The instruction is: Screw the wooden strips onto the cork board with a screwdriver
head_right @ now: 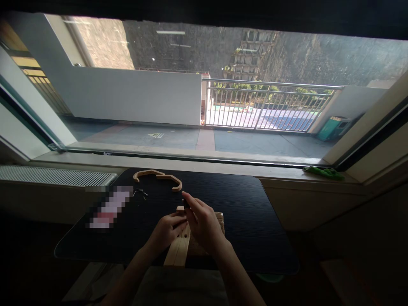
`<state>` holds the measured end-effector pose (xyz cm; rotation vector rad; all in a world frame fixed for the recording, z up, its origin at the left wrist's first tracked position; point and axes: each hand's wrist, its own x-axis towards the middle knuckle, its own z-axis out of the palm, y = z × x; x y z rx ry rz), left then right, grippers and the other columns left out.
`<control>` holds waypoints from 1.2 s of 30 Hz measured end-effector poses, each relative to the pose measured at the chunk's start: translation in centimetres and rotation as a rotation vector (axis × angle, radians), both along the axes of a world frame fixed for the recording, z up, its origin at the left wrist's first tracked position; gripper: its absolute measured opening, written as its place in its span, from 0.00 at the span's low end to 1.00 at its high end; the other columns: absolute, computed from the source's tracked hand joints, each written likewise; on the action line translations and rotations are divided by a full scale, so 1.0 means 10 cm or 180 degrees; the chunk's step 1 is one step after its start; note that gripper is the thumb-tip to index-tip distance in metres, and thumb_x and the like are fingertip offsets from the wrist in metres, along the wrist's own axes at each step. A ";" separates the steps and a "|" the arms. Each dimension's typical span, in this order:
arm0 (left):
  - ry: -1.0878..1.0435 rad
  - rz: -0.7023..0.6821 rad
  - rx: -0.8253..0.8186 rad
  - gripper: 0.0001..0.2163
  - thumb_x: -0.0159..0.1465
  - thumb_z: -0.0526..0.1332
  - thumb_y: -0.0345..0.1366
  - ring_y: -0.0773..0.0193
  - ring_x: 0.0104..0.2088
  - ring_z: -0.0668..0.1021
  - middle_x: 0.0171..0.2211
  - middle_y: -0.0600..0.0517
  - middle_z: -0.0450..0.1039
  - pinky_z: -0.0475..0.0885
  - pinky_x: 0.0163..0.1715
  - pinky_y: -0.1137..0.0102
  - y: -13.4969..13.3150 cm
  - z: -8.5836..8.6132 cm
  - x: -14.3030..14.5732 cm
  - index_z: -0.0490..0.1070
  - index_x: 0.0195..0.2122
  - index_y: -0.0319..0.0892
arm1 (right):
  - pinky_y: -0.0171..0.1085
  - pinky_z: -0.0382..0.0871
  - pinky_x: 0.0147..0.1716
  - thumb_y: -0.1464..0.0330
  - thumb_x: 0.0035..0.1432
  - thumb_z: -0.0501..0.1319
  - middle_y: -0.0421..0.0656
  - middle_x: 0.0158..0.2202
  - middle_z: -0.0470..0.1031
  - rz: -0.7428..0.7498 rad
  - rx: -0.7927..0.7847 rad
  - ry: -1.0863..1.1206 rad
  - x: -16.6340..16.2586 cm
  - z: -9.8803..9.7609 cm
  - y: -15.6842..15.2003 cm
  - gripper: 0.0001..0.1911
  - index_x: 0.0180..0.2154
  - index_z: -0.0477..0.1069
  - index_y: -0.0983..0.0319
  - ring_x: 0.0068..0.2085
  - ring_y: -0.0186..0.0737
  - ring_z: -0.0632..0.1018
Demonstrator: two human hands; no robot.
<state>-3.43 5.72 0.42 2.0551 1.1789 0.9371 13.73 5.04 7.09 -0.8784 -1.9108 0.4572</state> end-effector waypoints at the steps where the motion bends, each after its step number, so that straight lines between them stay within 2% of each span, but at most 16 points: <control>1: 0.0006 -0.0004 0.0003 0.09 0.65 0.61 0.30 0.57 0.43 0.82 0.45 0.48 0.81 0.74 0.46 0.68 0.00 0.00 0.00 0.81 0.41 0.43 | 0.38 0.77 0.41 0.77 0.64 0.55 0.47 0.47 0.79 -0.0011 -0.0009 -0.0003 0.00 0.00 0.00 0.27 0.63 0.64 0.54 0.44 0.41 0.80; 10: 0.0164 -0.0035 0.0019 0.09 0.65 0.61 0.30 0.57 0.41 0.82 0.42 0.47 0.81 0.75 0.43 0.68 -0.02 0.09 0.01 0.81 0.40 0.43 | 0.38 0.76 0.38 0.77 0.63 0.55 0.46 0.46 0.79 -0.0089 -0.0081 -0.0010 0.00 -0.03 0.00 0.25 0.60 0.67 0.55 0.41 0.41 0.80; 22: 0.0113 0.0063 -0.0073 0.08 0.62 0.61 0.29 0.59 0.39 0.82 0.40 0.48 0.82 0.74 0.41 0.69 -0.03 0.11 0.00 0.80 0.37 0.42 | 0.39 0.77 0.39 0.75 0.64 0.56 0.47 0.47 0.79 -0.0201 0.0035 0.0043 0.02 -0.11 0.00 0.23 0.59 0.68 0.56 0.39 0.40 0.80; 31: 0.0112 0.0079 -0.0122 0.07 0.62 0.62 0.30 0.59 0.37 0.82 0.39 0.48 0.81 0.74 0.39 0.70 -0.03 0.14 0.01 0.80 0.37 0.43 | 0.38 0.76 0.36 0.74 0.65 0.56 0.48 0.46 0.78 -0.0186 0.0014 0.0046 0.02 -0.11 0.00 0.23 0.60 0.67 0.56 0.39 0.41 0.80; 36: 0.0151 0.0100 -0.0127 0.06 0.63 0.62 0.31 0.59 0.37 0.82 0.38 0.48 0.81 0.74 0.39 0.70 -0.03 0.13 0.01 0.81 0.36 0.42 | 0.38 0.76 0.35 0.73 0.65 0.56 0.47 0.43 0.79 -0.0318 0.0024 0.0109 0.01 -0.15 0.00 0.20 0.58 0.68 0.57 0.38 0.40 0.80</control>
